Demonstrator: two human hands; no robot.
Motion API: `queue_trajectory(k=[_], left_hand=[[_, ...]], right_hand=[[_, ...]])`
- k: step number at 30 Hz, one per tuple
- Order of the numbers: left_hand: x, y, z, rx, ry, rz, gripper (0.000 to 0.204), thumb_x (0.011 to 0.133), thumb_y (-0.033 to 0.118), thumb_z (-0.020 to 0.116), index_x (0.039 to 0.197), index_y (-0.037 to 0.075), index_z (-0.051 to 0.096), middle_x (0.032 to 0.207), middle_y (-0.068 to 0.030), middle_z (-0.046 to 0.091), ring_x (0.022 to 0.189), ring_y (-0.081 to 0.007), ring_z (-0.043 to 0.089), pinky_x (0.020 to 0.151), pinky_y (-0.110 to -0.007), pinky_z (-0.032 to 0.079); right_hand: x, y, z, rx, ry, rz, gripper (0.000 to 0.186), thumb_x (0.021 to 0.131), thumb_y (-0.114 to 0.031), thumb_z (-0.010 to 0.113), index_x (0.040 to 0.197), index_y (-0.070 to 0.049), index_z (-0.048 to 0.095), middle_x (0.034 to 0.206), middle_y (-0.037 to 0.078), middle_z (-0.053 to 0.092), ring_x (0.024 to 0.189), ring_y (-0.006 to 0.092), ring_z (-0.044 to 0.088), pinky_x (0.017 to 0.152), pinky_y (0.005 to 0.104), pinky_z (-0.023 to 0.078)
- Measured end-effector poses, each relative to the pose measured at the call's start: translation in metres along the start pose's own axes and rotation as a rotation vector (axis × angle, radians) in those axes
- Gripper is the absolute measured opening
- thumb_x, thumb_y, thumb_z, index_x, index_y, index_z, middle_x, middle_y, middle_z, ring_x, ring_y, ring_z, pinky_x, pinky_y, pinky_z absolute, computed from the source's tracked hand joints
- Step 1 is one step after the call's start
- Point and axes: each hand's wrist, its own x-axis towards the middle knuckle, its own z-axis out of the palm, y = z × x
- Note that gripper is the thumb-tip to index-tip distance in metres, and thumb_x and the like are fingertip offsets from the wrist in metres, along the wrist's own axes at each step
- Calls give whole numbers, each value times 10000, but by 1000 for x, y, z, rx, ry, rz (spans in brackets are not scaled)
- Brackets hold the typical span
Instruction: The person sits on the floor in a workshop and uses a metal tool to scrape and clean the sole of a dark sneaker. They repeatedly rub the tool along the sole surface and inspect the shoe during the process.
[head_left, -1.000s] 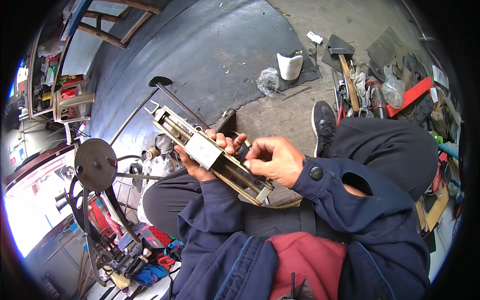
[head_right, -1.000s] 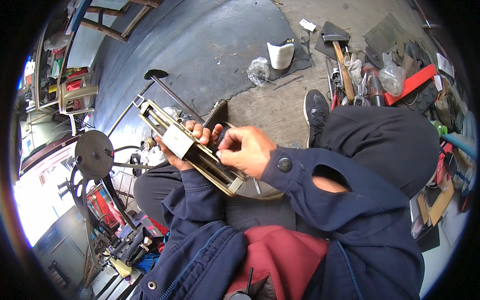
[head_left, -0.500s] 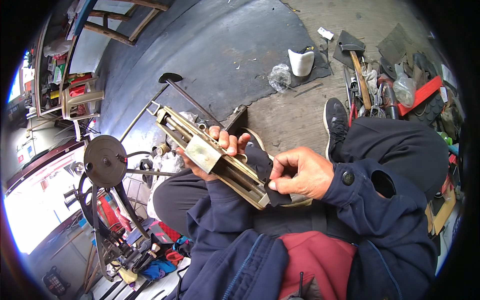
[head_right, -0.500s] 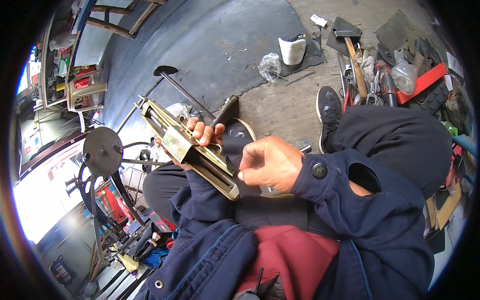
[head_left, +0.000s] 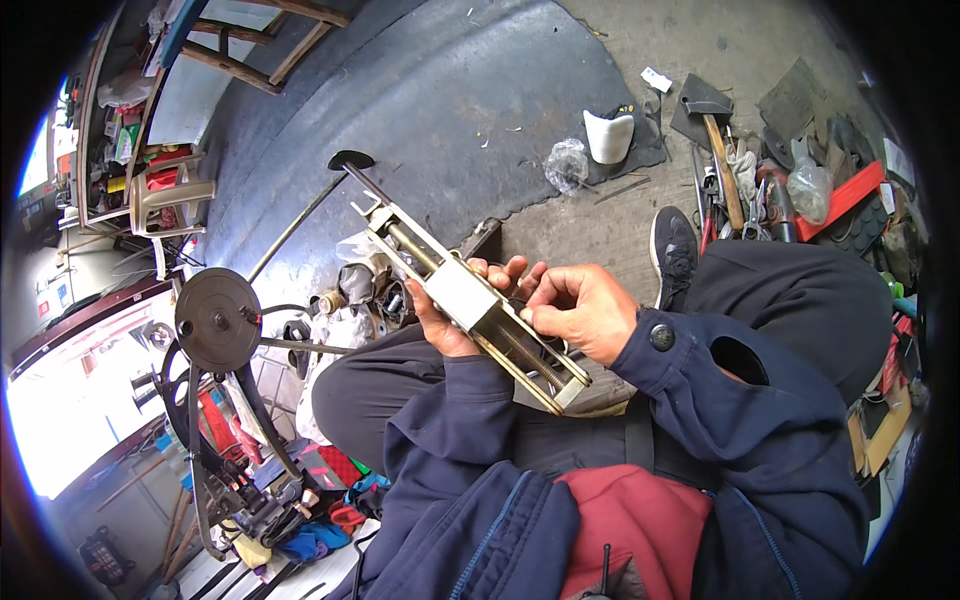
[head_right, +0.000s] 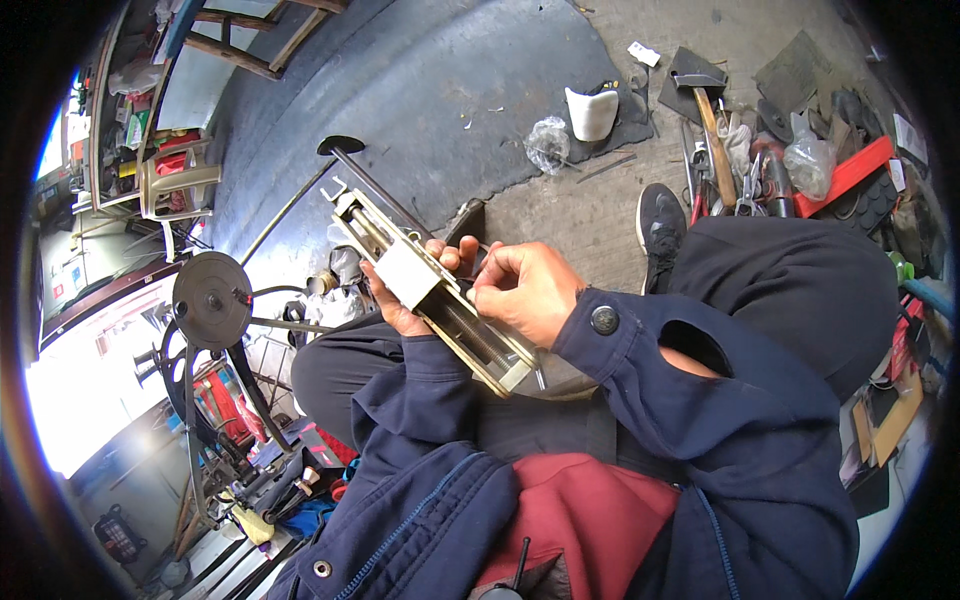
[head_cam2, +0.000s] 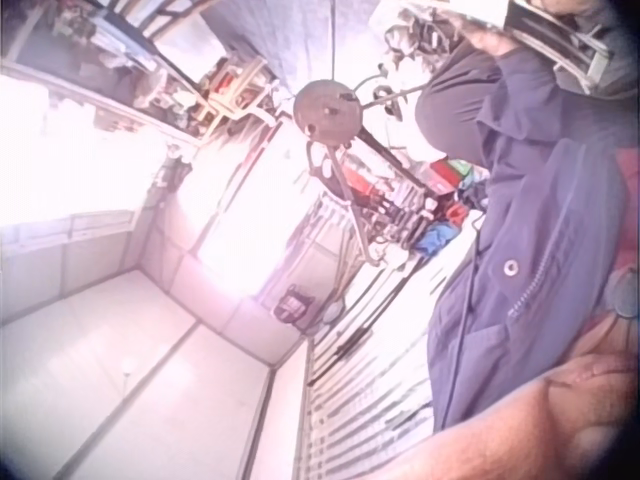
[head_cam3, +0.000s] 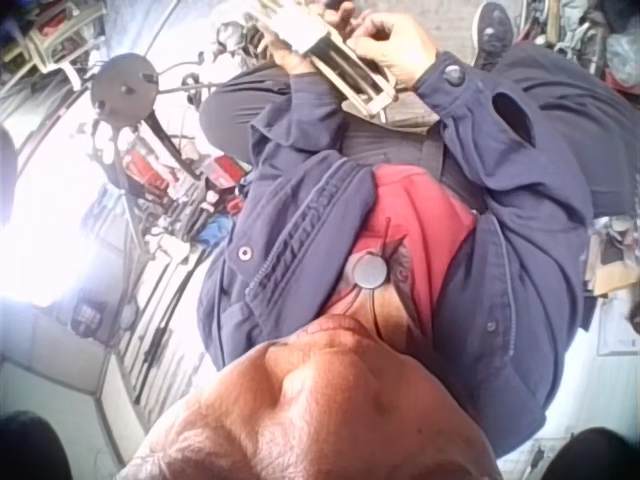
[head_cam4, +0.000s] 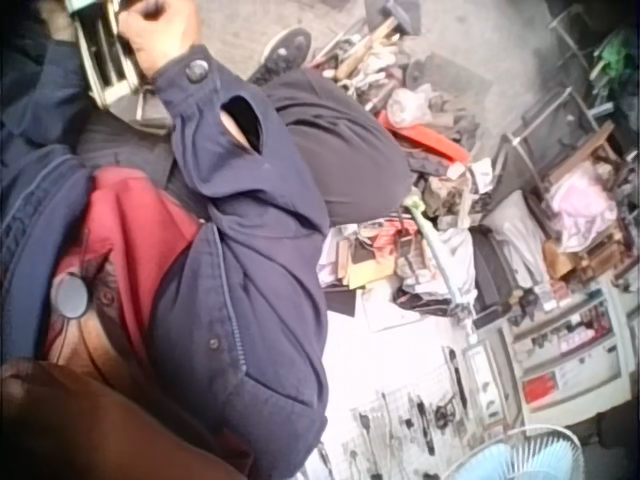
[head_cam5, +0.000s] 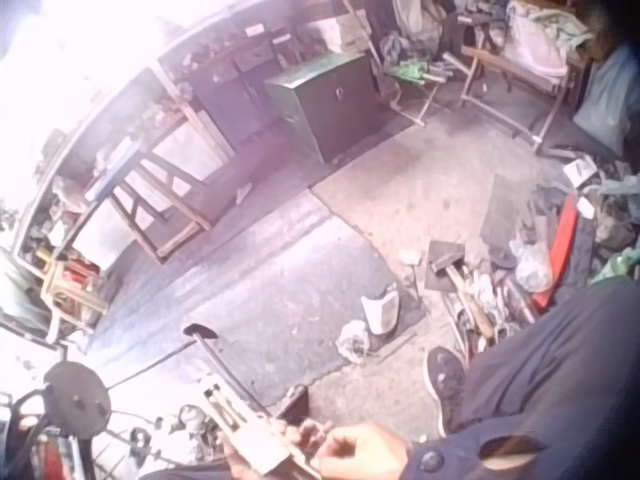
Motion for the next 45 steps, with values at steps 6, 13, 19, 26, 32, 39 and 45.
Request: queue_trajectory(k=[6, 13, 19, 26, 32, 39, 45], left_hand=[[3, -6, 1, -22, -7, 26, 769, 889, 735, 576, 960, -22, 699, 896, -151, 722, 1066, -448, 674, 964, -573, 543], [-4, -3, -1, 4, 288, -23, 785, 817, 770, 625, 906, -6, 710, 852, -175, 719, 971, -403, 688, 939, -544, 552], [-2, 2, -11, -28, 330, -7, 816, 837, 760, 625, 987, -42, 666, 963, -226, 699, 968, -405, 696, 882, -568, 581], [5, -4, -15, -9, 319, 157, 639, 918, 622, 639, 1153, 28, 621, 999, -169, 710, 907, -366, 711, 820, -479, 604], [4, -11, -12, 1, 266, 124, 501, 938, 528, 675, 1133, 68, 644, 986, -102, 716, 856, -247, 713, 781, -390, 608], [2, -11, -8, 16, 362, 176, 484, 927, 559, 676, 1062, 98, 615, 928, -76, 685, 831, -218, 692, 770, -358, 585], [-2, -4, -7, 55, 437, 203, 482, 932, 511, 691, 1091, 63, 613, 929, -122, 692, 854, -290, 710, 800, -404, 608]], right_hand=[[18, 12, -1, -24, 56, -52, 90, 934, -63, 705, 890, 6, 667, 887, 37, 690, 825, 75, 634, 757, 253, 524], [15, 9, -16, -104, -33, 55, 93, 898, -57, 700, 838, 7, 668, 800, 31, 681, 734, 86, 623, 677, 257, 507], [-5, -15, -17, -258, 68, 98, 99, 902, -67, 723, 913, 27, 693, 811, 38, 695, 732, 69, 604, 673, 252, 494], [1, -25, 5, -248, 165, -163, 107, 928, -95, 741, 949, 1, 701, 807, -13, 681, 713, 33, 575, 632, 216, 463], [11, -16, 24, -575, 225, -288, 112, 868, -89, 784, 924, 4, 755, 850, 77, 745, 749, 82, 656, 646, 266, 517], [16, -6, 29, -1116, 243, -703, 107, 796, -99, 786, 863, -37, 729, 781, 129, 632, 719, 336, 662, 640, 410, 527], [11, -6, 24, -1198, 129, -671, 100, 789, -79, 779, 837, -29, 708, 785, 135, 625, 748, 350, 660, 658, 429, 522]])
